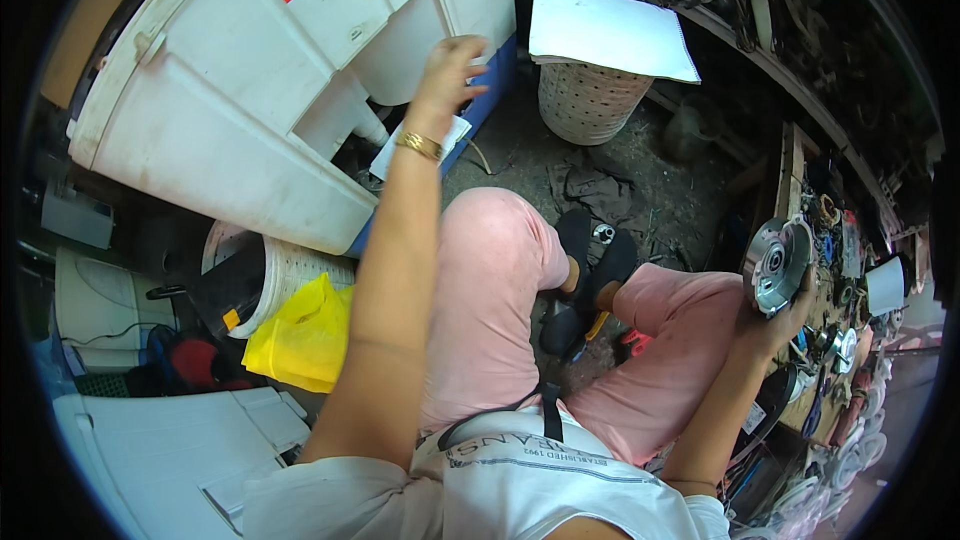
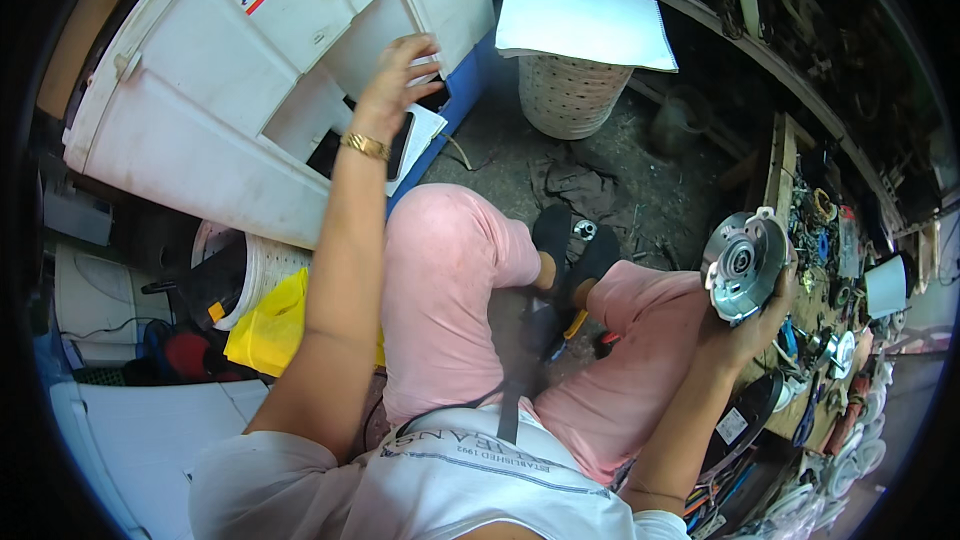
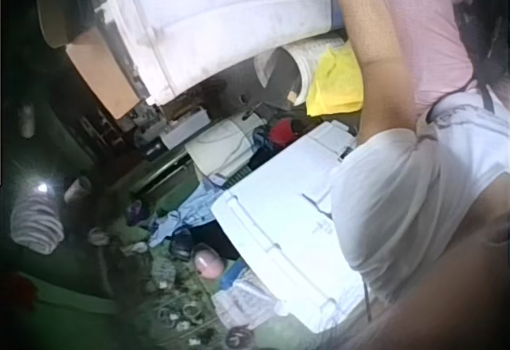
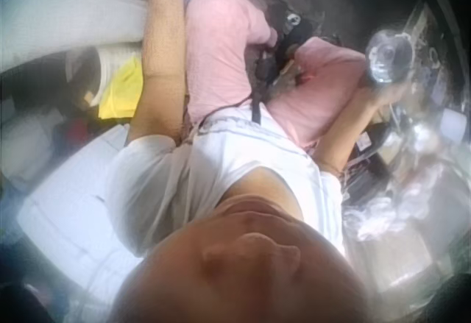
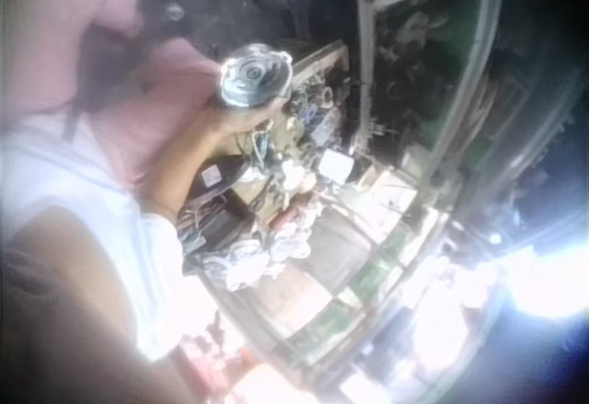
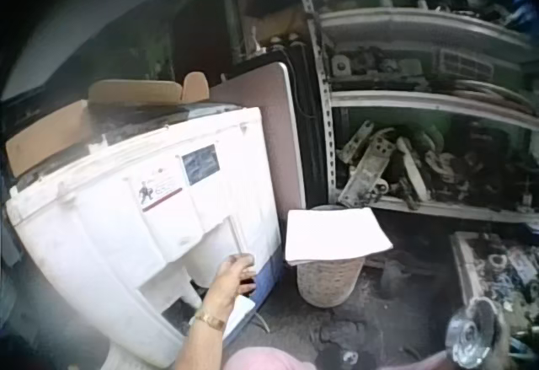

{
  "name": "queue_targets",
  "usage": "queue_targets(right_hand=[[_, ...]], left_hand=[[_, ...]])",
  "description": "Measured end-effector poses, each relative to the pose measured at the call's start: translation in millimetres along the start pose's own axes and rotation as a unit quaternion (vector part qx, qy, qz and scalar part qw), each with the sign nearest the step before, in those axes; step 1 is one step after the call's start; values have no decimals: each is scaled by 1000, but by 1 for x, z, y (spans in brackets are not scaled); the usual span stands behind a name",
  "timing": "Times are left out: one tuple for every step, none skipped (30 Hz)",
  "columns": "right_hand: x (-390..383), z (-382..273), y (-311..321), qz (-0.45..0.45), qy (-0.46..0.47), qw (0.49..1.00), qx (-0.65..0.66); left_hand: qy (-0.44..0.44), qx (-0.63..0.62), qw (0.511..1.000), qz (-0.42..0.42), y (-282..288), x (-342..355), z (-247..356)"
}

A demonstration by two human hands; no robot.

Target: The person uses a rivet tool and a hammer to secure components on a metal appliance motor housing while sitting on the floor.

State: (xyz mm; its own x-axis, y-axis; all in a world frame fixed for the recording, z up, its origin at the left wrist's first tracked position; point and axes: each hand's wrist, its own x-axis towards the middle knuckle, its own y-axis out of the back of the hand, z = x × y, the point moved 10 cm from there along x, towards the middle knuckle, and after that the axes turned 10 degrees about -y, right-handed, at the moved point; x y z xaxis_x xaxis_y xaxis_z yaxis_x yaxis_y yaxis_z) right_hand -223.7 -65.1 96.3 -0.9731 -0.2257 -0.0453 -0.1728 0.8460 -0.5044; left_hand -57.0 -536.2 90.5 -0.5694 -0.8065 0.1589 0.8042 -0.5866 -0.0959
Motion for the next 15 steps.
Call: queue_targets(right_hand=[[0, 2, 2, -6, 4, 1000, 21], [1, 5, 2, -15, 6, 999, 44], [5, 8, 8, -8, 7, 999, 51], [3, 10, 3, -15, 1, 998, 59], [-5, 8, -28, -146, -21, 983, 112], [-9, 6, -42, -216, -30, 965, 145], [-13, -1, -47, -272, -29, 949, 154], [-12, -5, -46, -261, -17, 955, 142], [-4, 0, -25, -98, 2, 992, 82], [-5, 0, 2, 69, 19, 997, 21], [-6, 0, 9, 81, 19, 996, 22], [-7, 0, 17, 86, 24, 996, 23], [-4, 2, 22, 63, 20, 997, 26], [-1, 3, 19, 40, 14, 999, 28], [1, 9, 19, 50, -24, 996, 71]], left_hand=[[10, 90, 995, 38, 25, 18, -22], [18, 183, 980, 78, 55, 29, -46], [11, 354, 932, 76, 87, 36, -70], [7, 519, 851, 78, 126, 40, -91], [52, 578, 812, 64, 170, 33, -124], [93, 626, 773, 42, 192, 25, -150], [135, 647, 745, 92, 180, 12, -173], [178, 668, 708, 145, 172, -5, -186], [176, 667, 710, 141, 169, -6, -191], [195, 680, 692, 144, 173, -10, -194], [208, 691, 677, 145, 174, -8, -195], [203, 691, 680, 141, 173, -8, -196], [194, 697, 675, 144, 173, -5, -193], [187, 703, 670, 149, 175, -3, -192], [184, 703, 671, 146, 176, -1, -192]])
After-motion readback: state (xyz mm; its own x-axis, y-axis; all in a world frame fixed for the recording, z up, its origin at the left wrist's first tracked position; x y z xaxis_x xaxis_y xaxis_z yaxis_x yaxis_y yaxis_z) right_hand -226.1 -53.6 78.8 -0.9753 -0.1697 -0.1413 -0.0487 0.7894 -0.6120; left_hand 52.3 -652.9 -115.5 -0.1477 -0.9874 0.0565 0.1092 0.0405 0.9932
